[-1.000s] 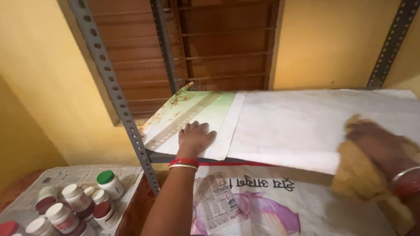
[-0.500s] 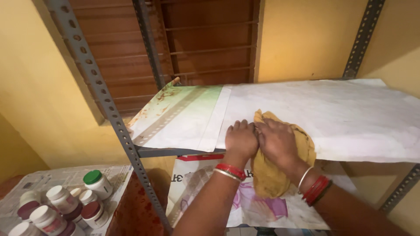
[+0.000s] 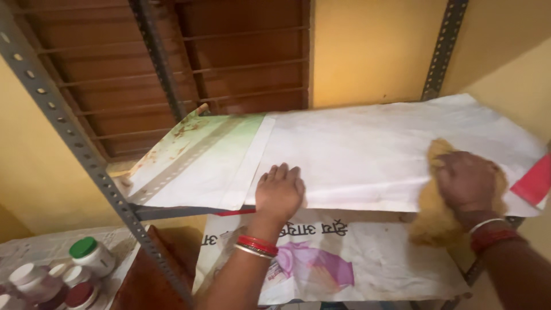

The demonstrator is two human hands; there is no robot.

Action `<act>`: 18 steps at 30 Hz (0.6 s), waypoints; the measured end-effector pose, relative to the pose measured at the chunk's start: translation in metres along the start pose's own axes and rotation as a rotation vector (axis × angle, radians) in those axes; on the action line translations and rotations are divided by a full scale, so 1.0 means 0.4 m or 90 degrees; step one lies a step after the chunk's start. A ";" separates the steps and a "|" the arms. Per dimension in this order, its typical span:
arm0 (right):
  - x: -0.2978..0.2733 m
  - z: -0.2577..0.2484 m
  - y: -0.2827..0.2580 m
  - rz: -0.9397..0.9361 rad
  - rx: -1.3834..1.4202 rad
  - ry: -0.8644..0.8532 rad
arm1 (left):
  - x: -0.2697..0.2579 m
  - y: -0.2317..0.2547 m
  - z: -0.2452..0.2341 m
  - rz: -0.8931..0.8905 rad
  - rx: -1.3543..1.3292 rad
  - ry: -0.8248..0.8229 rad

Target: The person wipes a shelf with a yellow cloth, then repeatedly picks small bottles from a table, wipes each bottle, and places them in a row on the shelf. The person continues this process for multiple bottles throughout the clip.

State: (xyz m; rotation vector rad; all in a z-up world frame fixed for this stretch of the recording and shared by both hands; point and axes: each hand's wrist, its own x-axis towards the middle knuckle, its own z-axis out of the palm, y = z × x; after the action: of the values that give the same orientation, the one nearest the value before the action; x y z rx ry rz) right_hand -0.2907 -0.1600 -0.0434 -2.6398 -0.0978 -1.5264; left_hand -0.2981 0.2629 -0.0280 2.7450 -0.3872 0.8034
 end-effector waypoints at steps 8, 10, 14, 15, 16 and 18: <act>0.069 0.148 0.384 -0.058 -0.237 -0.186 | 0.033 0.014 -0.059 -0.037 0.022 -0.070; 0.137 0.203 0.337 -0.015 -0.159 -0.303 | 0.053 0.018 -0.079 -0.054 0.010 -0.081; 0.213 0.248 -0.011 -0.137 0.066 -0.359 | 0.059 0.024 -0.081 -0.075 0.013 -0.037; 0.207 0.245 -0.139 -0.185 0.128 -0.357 | 0.058 0.023 -0.075 -0.082 0.011 -0.035; 0.194 0.235 -0.265 -0.228 0.189 -0.357 | 0.057 0.022 -0.065 -0.087 0.011 -0.034; 0.147 0.203 -0.493 -0.257 0.294 -0.379 | 0.055 0.012 -0.043 -0.095 0.010 -0.023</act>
State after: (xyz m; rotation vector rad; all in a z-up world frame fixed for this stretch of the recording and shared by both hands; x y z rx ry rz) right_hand -0.2114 0.0456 -0.0234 -2.6598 -0.9419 -0.6026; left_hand -0.2900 0.2599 -0.0009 2.7671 -0.1808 0.7220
